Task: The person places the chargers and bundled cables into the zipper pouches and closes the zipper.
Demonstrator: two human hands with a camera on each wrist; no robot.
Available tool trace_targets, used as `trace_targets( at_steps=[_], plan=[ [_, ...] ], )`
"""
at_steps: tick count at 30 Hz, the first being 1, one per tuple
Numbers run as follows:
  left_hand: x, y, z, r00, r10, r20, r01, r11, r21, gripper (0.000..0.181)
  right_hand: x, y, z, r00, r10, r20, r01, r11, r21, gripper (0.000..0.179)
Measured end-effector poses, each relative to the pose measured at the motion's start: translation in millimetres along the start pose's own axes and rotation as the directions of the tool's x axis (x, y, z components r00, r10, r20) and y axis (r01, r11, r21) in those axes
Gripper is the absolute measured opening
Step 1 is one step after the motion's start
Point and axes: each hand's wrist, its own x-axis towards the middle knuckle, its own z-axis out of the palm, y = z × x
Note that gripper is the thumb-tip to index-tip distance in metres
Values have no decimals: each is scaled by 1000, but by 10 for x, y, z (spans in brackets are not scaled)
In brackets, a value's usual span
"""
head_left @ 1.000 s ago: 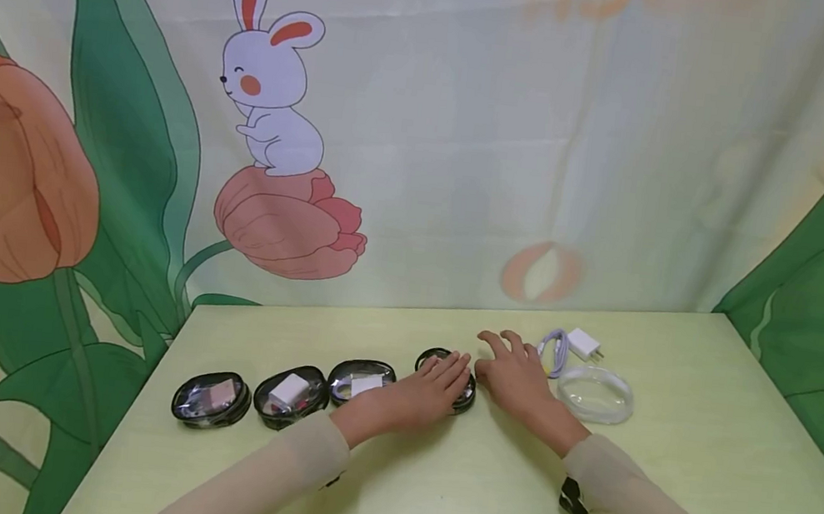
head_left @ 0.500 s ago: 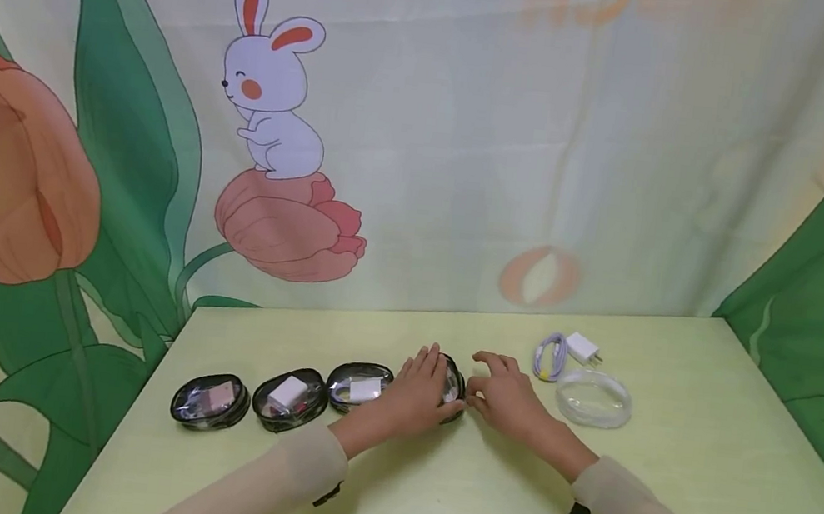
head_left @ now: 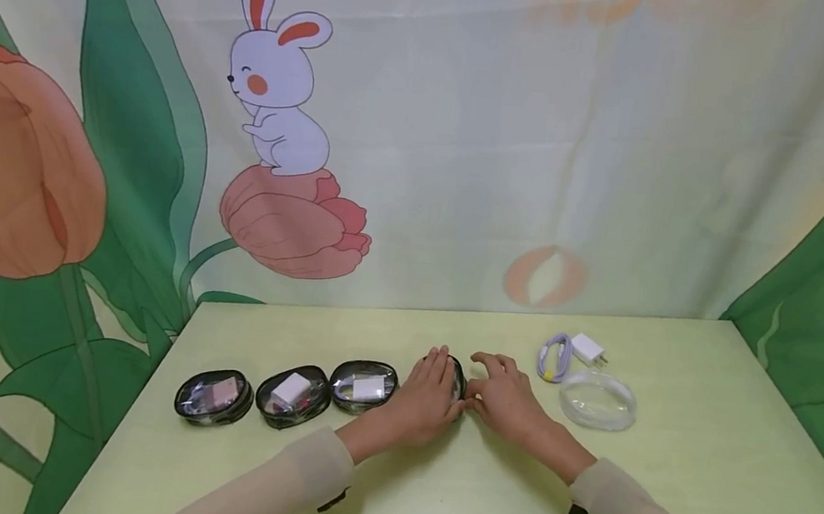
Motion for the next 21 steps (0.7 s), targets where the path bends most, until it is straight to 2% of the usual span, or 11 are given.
trace_targets(
  at_steps=[5, 11, 14, 21],
  plan=[
    [6, -2, 36, 1000, 23, -15, -23, 999, 27, 66, 11, -17, -4, 1000, -14, -15, 13, 998, -62, 9],
    [-15, -28, -6, 999, 29, 17, -30, 997, 71, 65, 95, 17, 14, 997, 16, -80, -26, 992, -127, 10],
    [-19, -46, -30, 998, 60, 36, -63, 993, 100, 64, 151, 50, 11, 995, 40, -95, -53, 988, -148, 11],
    [-30, -70, -13, 985, 144, 97, -160, 968, 193, 64, 277, 141, 50, 996, 65, -66, -76, 980, -184, 5]
  ],
)
